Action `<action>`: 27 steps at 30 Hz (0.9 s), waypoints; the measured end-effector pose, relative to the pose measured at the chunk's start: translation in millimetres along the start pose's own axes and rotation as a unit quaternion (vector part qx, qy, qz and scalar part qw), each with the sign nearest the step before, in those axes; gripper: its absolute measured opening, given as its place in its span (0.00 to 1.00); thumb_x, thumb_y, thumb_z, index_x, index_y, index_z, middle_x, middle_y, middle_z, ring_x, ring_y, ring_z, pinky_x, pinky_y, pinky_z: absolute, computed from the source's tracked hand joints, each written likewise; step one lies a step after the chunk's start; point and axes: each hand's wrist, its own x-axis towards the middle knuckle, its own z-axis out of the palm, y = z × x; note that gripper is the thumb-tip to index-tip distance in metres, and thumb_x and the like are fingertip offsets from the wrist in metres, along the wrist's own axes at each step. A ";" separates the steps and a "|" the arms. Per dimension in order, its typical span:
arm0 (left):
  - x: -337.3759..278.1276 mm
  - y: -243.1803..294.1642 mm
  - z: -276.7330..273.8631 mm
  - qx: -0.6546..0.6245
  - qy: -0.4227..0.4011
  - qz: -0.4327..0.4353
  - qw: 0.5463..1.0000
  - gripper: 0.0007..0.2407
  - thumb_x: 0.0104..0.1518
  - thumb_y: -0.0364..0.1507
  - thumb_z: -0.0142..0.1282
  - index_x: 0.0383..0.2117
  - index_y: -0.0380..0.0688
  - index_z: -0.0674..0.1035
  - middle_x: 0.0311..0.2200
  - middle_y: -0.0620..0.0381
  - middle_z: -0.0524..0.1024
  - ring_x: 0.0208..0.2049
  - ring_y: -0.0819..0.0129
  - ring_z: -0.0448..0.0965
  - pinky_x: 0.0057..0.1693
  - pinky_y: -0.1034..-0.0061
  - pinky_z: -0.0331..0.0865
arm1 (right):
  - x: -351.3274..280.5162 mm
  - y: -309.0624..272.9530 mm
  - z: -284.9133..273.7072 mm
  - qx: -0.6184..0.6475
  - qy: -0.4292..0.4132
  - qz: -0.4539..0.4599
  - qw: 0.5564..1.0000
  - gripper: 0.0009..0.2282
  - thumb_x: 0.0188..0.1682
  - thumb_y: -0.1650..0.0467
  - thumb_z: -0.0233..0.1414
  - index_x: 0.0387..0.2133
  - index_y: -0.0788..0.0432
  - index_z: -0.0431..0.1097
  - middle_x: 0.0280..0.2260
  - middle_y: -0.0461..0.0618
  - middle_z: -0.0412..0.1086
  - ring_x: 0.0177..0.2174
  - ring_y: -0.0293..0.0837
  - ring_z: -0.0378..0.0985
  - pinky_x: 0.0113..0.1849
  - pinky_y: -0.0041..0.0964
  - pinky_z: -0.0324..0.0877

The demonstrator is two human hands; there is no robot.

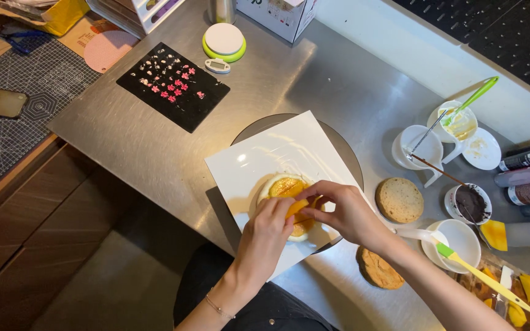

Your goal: The person cuts mango flesh into slices on a cutting board, arranges the mango slices over a cream-covered cake layer on a turntable, pipes cream over the fruit, spreads the cream with a spatula, places a second cake layer on top, brushes the top layer with liquid from a jug using a pastry brush, and trims edges with scissors.

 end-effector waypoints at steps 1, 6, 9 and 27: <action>-0.8 -0.3 3.4 0.006 0.003 0.029 1.000 0.15 0.51 0.17 0.60 0.46 0.30 0.77 0.39 0.45 0.77 0.37 0.60 0.82 0.44 0.74 0.82 | -4.4 1.4 1.4 0.010 0.019 -0.003 1.000 0.10 0.39 0.74 0.63 0.35 0.61 0.79 0.33 0.47 0.82 0.29 0.38 0.85 0.34 0.30 0.83; -12.5 -6.1 12.0 0.023 0.027 0.133 0.991 0.14 0.52 0.15 0.60 0.45 0.26 0.77 0.41 0.42 0.76 0.41 0.59 0.80 0.47 0.75 0.82 | -26.9 -0.7 17.1 0.130 0.072 0.134 0.980 0.09 0.41 0.77 0.62 0.35 0.64 0.81 0.33 0.50 0.84 0.30 0.38 0.87 0.35 0.29 0.83; -14.3 -13.1 13.7 0.024 0.038 0.192 0.980 0.18 0.47 0.14 0.63 0.47 0.23 0.77 0.46 0.37 0.77 0.47 0.54 0.80 0.52 0.74 0.81 | -28.8 -12.7 21.6 0.198 0.106 0.224 0.949 0.10 0.44 0.78 0.60 0.39 0.66 0.81 0.31 0.57 0.85 0.30 0.41 0.86 0.35 0.30 0.82; 1.2 -24.0 11.0 0.055 0.030 0.241 0.969 0.18 0.45 0.15 0.63 0.46 0.26 0.79 0.46 0.39 0.80 0.49 0.54 0.82 0.50 0.72 0.81 | -17.4 13.1 28.8 0.025 0.193 0.034 0.980 0.05 0.40 0.78 0.61 0.29 0.64 0.81 0.38 0.49 0.80 0.32 0.40 0.84 0.40 0.30 0.83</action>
